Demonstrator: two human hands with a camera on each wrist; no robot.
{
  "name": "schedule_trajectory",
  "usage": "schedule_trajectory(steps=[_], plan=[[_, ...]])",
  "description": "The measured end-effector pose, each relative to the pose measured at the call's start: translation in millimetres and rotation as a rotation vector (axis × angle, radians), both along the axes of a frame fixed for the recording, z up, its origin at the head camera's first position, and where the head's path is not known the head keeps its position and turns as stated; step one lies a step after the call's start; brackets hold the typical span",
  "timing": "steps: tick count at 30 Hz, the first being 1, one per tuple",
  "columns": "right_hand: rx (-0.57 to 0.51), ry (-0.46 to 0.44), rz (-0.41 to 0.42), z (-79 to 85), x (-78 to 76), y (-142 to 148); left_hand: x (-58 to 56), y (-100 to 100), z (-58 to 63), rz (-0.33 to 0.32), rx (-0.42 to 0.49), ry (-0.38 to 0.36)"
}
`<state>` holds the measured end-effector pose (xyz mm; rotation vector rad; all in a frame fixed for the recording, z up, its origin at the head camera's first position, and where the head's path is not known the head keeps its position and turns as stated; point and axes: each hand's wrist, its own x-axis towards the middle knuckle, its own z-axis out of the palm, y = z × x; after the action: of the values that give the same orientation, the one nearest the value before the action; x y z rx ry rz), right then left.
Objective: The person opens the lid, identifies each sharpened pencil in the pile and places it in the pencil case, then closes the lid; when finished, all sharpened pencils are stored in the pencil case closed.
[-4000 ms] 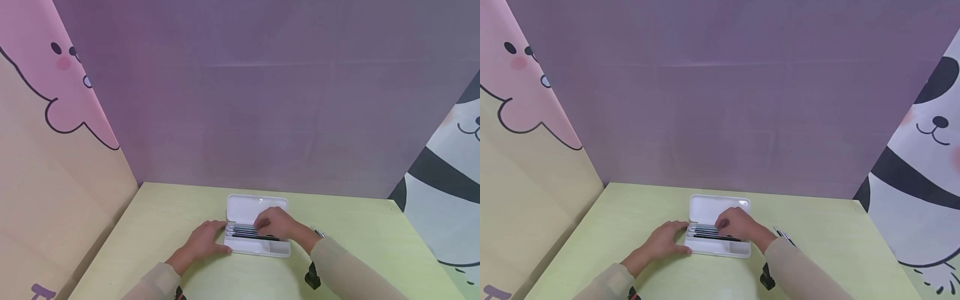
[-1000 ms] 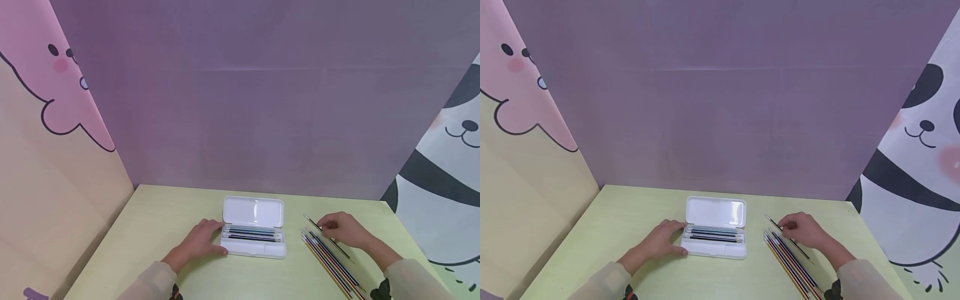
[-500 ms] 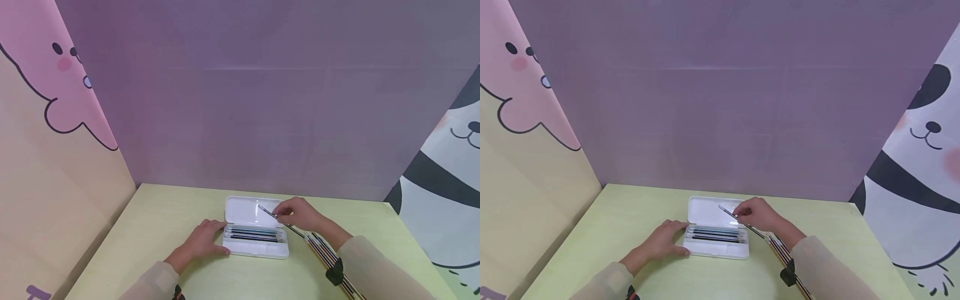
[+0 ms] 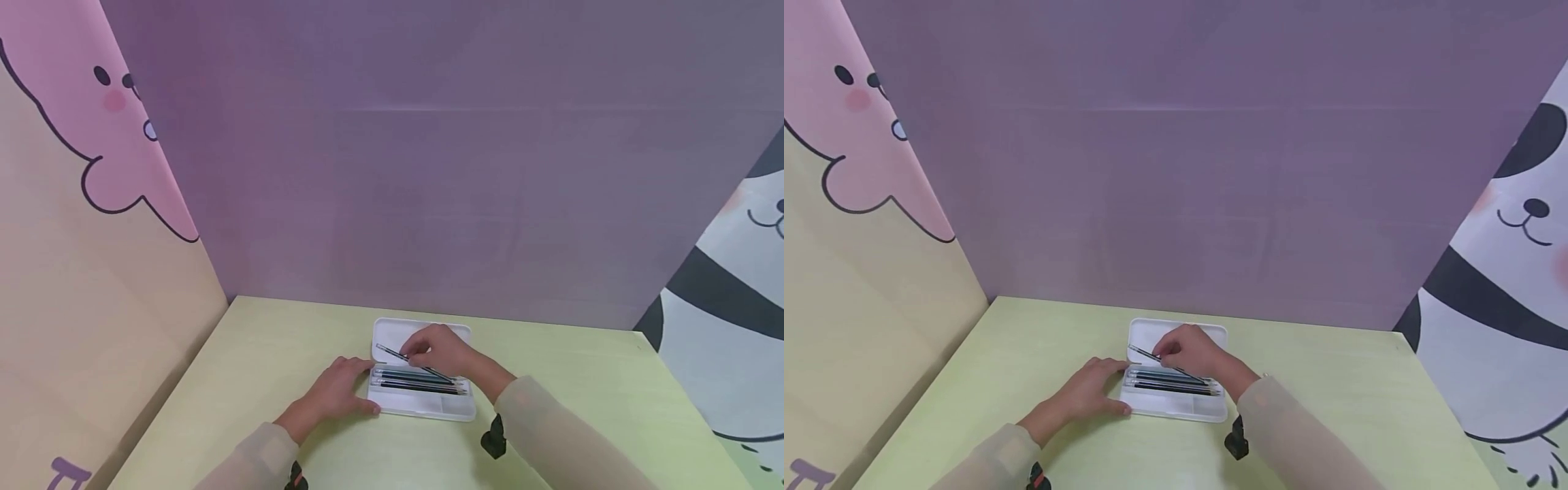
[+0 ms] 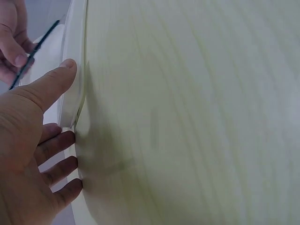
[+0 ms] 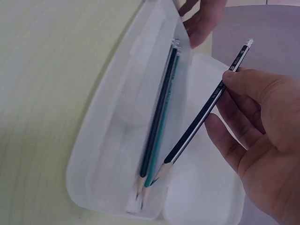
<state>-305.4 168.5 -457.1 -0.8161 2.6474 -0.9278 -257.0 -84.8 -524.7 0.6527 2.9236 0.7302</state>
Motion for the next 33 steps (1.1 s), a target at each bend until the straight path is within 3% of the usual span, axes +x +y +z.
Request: schedule_trajectory(steps=[6, 17, 24, 33], plan=[[-0.005, -0.015, 0.017, -14.1, 0.3, -3.7, 0.8, 0.2, 1.1, -0.001, 0.007, -0.014], [0.104, 0.049, 0.055, -25.9, 4.1, -9.0, -0.3, 0.7, -0.4, -0.003, 0.009, -0.008], [0.205, 0.139, 0.044, -31.0, 6.3, -15.3, -2.4, 0.2, -3.9, -0.001, -0.009, -0.007], [0.221, 0.118, -0.019, -37.6, 6.3, -17.8, -3.4, -0.4, -5.2, -0.003, -0.015, -0.004]])
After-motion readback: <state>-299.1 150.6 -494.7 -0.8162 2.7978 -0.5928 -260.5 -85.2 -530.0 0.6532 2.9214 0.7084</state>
